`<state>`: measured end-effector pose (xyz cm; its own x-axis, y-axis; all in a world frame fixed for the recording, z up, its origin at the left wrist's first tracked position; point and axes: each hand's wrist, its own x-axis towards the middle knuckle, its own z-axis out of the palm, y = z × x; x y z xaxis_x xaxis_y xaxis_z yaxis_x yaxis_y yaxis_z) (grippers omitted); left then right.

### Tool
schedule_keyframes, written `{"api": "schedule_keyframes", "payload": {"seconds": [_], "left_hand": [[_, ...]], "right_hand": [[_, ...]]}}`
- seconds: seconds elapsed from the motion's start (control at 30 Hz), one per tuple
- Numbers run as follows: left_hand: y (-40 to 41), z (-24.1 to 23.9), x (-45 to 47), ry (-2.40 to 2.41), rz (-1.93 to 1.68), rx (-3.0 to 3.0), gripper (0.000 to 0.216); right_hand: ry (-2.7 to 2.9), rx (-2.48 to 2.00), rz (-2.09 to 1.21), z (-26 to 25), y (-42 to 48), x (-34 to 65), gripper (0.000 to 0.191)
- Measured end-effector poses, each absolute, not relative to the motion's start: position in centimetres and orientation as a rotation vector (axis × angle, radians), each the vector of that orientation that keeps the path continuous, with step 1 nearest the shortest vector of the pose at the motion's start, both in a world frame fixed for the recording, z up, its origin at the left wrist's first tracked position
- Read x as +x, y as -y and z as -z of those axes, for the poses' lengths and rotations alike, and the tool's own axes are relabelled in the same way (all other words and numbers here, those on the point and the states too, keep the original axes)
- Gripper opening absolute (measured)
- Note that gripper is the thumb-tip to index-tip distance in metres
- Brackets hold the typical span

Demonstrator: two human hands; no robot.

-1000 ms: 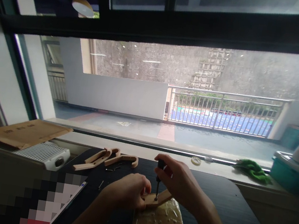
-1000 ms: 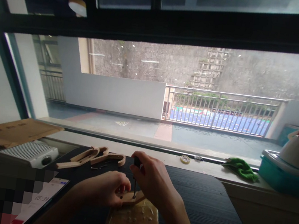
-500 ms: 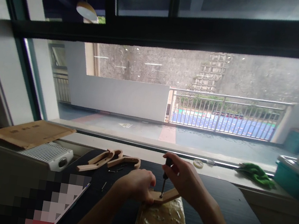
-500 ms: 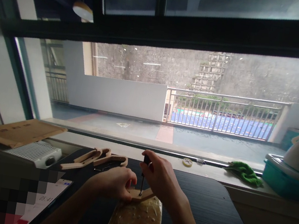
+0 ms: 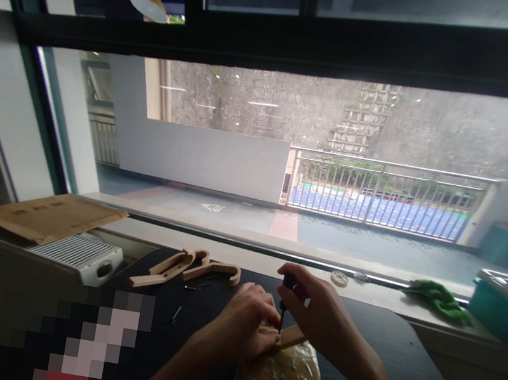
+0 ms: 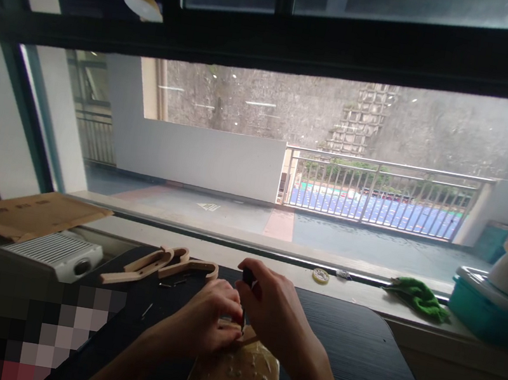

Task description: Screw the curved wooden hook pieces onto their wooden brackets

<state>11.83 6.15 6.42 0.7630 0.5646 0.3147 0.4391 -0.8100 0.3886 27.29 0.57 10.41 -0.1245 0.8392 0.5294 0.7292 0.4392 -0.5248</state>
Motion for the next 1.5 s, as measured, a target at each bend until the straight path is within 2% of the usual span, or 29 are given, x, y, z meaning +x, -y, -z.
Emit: {"api": "schedule_keyframes", "payload": {"seconds": [0.6,1.07,1.3,1.5], "left_hand": [[-7.4,-8.4,12.9,-0.767,-0.186,2.643,0.01],[-7.8,-8.0,12.5,-0.689,-0.192,2.52,0.014],[-7.9,-7.8,12.3,-0.686,-0.22,2.536,0.016],[-7.9,-7.7,12.4,-0.678,-0.227,2.532,0.016]], "right_hand": [[1.889,-1.391,-0.198,-10.6,-0.4,27.1,0.025],[1.816,-1.445,-0.102,-10.0,-1.2,27.9,0.02],[1.868,-1.355,-0.263,-10.0,-0.8,28.9,0.029],[1.886,-1.38,-0.219,-10.2,-0.8,28.4,0.025]]}}
